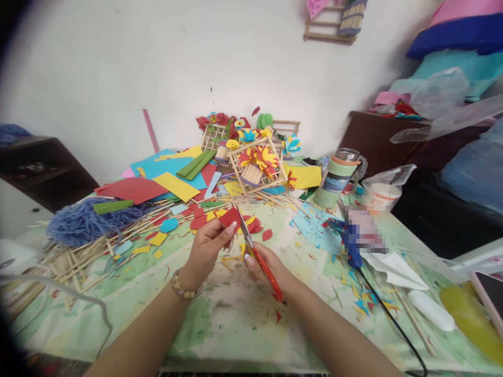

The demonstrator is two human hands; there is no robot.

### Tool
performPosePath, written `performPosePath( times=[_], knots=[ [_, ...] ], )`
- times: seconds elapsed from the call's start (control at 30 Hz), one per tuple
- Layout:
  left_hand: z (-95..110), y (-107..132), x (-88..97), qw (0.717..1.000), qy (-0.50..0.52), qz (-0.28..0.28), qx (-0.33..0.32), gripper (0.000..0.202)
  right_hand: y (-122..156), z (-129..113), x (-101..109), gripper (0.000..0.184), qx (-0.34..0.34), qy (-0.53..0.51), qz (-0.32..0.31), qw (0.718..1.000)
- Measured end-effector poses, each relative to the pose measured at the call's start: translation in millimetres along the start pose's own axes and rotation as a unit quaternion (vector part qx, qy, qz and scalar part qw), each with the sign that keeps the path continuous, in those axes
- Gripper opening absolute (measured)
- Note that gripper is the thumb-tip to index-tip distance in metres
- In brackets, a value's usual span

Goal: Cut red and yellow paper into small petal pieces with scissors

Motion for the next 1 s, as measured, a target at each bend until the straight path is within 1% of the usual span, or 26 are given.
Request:
performPosePath(
  times=[0.2, 0.4, 0.57, 0.73, 0.8, 0.9, 1.0],
  knots=[
    [-2, -2, -2.5, 0.999, 0.006, -0.042, 0.027, 0.06, 1, -2, -1, 0.056, 0.02, 0.005, -0.006, 1.0],
    [-2, -3, -2.9, 0.998, 0.011, -0.048, 0.025, 0.059, 1, 0, 1, 0.057, 0.007, 0.003, 0.006, 1.0],
    [-1, -3, 0.0, 0.999, 0.012, -0.047, 0.025, 0.057, 1, 2, 1, 0.059, -0.006, 0.0, 0.001, 1.0],
    [5, -3, 2.6, 0.998, -0.004, -0.055, 0.016, 0.057, 0, -2, -1, 0.059, 0.007, -0.001, -0.009, 1.0],
    [8, -3, 4.6, 0.999, -0.006, -0.047, 0.003, 0.056, 0, -3, -1, 0.059, 0.01, 0.0, -0.005, 1.0],
    [14, -1, 8.1, 0.998, -0.055, -0.023, -0.024, 0.055, 1, -2, -1, 0.061, 0.007, -0.002, -0.002, 1.0],
    [20, 2, 6.5, 0.99, -0.13, -0.02, -0.056, 0.056, 2, 0, -2, 0.059, 0.014, -0.015, -0.012, 1.0]
  ],
)
Point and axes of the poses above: each hand's wrist, its own y-axis away from the middle knuckle, its own x-axis out of the back of the hand, z = x × y, the point moved 8 cm from there along -y, towards the middle knuckle, and after that the axes turned 9 degrees about -z, right-handed, at the moved point
